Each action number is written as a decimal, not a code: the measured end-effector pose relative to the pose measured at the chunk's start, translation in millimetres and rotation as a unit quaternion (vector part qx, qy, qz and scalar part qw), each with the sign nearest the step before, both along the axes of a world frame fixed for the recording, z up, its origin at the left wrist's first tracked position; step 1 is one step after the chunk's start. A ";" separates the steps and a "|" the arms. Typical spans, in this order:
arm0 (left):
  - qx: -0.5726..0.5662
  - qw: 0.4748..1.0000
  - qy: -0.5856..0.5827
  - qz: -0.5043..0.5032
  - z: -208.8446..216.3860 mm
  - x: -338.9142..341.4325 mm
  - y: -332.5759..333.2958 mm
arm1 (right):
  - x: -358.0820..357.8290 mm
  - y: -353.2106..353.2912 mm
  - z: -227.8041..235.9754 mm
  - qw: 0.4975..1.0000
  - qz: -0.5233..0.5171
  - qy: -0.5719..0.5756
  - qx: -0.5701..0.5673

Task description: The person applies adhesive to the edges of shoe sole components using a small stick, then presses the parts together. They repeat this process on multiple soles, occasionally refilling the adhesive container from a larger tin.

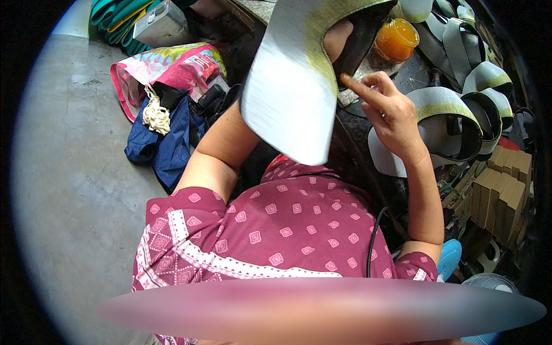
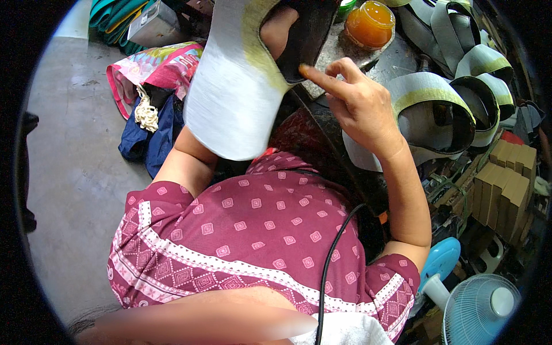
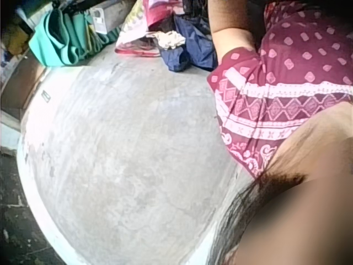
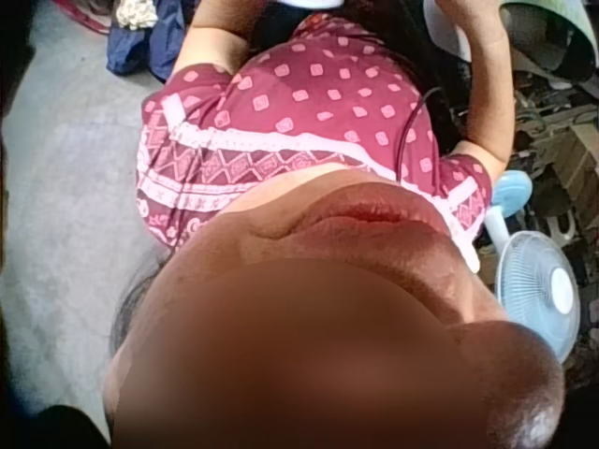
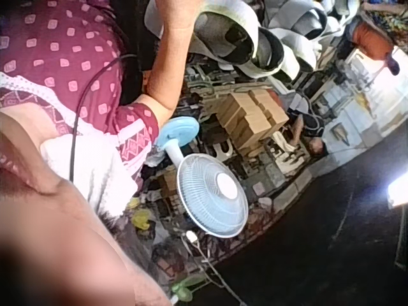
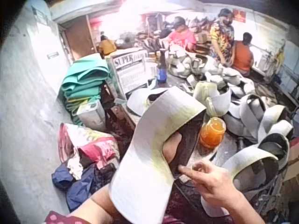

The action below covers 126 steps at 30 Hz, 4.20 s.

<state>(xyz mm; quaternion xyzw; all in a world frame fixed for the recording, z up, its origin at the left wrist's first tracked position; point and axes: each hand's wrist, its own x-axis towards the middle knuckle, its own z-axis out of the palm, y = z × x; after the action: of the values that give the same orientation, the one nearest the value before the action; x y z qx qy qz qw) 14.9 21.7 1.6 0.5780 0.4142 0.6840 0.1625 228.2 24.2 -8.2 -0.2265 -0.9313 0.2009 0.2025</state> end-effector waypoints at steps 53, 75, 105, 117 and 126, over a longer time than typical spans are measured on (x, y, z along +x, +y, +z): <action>-0.247 0.946 0.194 0.081 16.5 -51.2 -62.2 | 15.4 83.3 65.9 0.880 -0.278 -0.070 0.377; -0.274 0.936 0.202 0.087 -7.1 -48.2 -44.2 | 39.4 55.1 91.1 0.887 -0.201 0.186 0.371; -0.265 0.867 -0.358 -0.224 -23.5 -21.3 -40.5 | -15.8 -29.2 14.9 0.997 0.018 0.068 -0.043; -0.267 0.832 -0.384 -0.299 -14.5 -13.6 -37.1 | -12.0 -24.6 21.7 0.995 -0.013 0.103 -0.011; -0.272 0.822 -0.386 -0.317 -8.2 5.2 -33.3 | -7.8 -16.7 10.3 0.994 -0.091 0.062 0.011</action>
<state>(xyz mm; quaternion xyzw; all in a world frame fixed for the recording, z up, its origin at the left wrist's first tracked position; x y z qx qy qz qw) 20.1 -11.5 -6.5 0.2985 0.2806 0.6212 0.6680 220.4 7.5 2.2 -0.2952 -0.8947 0.1850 0.2795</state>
